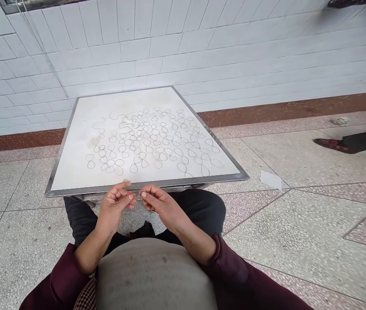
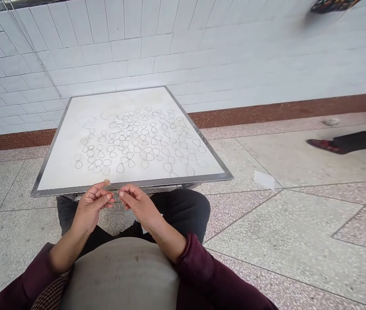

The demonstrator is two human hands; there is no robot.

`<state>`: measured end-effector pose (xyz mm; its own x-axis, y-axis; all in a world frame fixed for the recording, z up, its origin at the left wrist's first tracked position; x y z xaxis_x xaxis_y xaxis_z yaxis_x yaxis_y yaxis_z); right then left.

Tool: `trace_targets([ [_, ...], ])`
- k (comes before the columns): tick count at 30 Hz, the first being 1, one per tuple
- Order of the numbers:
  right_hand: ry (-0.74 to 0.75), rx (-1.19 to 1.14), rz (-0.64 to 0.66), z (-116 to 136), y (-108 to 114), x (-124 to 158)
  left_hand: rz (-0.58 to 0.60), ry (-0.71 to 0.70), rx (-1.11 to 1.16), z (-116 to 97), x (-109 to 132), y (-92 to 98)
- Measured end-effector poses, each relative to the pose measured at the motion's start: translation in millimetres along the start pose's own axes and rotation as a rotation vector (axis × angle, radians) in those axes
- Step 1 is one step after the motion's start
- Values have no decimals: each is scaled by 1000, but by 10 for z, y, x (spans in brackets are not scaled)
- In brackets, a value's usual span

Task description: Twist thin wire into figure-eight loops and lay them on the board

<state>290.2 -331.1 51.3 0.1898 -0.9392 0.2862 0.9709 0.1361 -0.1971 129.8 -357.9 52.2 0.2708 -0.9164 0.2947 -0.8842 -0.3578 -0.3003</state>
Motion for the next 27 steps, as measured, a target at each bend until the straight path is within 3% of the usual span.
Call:
trace_targets([
  [7,111,105,38,-37,40,-27,-26,-78,-46,-2,-8,-3],
  [27,220,258,-41,-129,-15,-67,-51,-72,-127,-50,17,-61],
])
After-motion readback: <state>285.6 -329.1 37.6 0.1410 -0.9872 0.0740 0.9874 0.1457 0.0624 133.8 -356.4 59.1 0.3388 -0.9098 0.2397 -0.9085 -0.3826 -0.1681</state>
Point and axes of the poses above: each hand's wrist, its own x-axis away from the middle knuckle, its own y-axis out of the back of the hand, z = x × y, the point moved 1 cm from there along -x, towards the middle knuckle, and after that the axes turned 11 degrees about -z, right-handed, at the moved point
